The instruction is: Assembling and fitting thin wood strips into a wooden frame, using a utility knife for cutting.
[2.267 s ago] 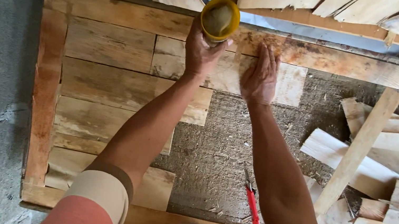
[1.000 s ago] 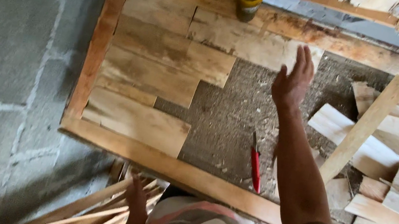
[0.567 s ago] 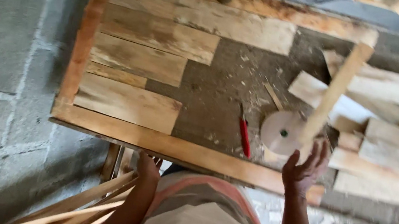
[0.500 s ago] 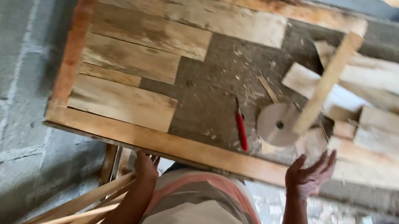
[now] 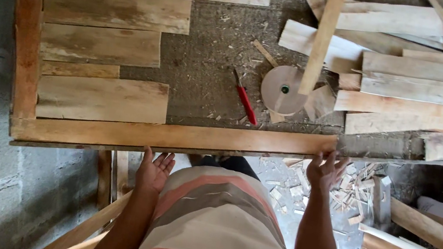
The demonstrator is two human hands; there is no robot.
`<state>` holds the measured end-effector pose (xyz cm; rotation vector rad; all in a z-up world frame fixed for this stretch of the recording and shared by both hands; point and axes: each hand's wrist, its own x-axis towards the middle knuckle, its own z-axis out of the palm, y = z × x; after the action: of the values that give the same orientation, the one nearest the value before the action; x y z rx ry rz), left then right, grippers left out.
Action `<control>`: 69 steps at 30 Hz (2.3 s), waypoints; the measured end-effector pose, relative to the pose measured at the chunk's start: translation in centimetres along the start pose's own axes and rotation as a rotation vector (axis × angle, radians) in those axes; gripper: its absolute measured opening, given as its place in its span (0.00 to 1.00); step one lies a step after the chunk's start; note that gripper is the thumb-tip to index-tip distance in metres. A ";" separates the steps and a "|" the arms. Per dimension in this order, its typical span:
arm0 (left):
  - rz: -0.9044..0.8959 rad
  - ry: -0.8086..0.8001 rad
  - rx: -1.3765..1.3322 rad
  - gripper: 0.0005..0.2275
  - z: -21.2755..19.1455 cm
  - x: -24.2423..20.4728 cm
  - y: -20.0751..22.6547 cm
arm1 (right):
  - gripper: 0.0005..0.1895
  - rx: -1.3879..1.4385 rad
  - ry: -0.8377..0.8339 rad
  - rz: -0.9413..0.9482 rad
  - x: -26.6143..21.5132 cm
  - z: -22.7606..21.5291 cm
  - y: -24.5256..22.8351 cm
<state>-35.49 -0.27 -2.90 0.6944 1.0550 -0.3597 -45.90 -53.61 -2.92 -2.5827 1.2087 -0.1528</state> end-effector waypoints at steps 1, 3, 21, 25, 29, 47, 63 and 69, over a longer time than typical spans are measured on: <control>0.000 -0.007 0.001 0.33 -0.1 0.8 -0.5 | 0.32 0.001 0.007 0.001 0.4 -1.4 -0.7; -0.033 -0.050 0.088 0.29 -0.8 2.0 -1.7 | 0.26 -0.063 -0.057 0.019 0.9 -3.8 -1.7; 0.330 -0.192 0.659 0.17 22.1 -5.9 -14.9 | 0.44 0.222 0.161 -0.512 13.8 -10.4 0.3; 0.391 -0.236 0.719 0.17 23.2 -5.7 -18.5 | 0.43 0.198 0.111 -0.489 14.2 -10.1 4.5; 0.435 -0.276 0.878 0.17 23.4 -5.1 -20.5 | 0.42 0.138 0.079 -0.452 13.2 -8.5 7.8; 0.540 -0.499 1.239 0.18 26.1 -5.3 -18.5 | 0.48 0.109 0.040 -0.383 11.5 -5.1 8.7; 0.812 -0.438 1.064 0.12 20.7 -6.0 -16.1 | 0.44 0.162 -0.413 -0.038 14.9 -9.5 7.3; 0.842 -0.501 1.225 0.12 23.9 -8.5 -17.4 | 0.33 0.113 -0.509 0.011 17.9 -10.8 7.3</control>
<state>-33.51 -29.63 6.01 1.9205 -0.1087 -0.3807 -42.05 -74.00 4.80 -2.3114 0.9880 0.4029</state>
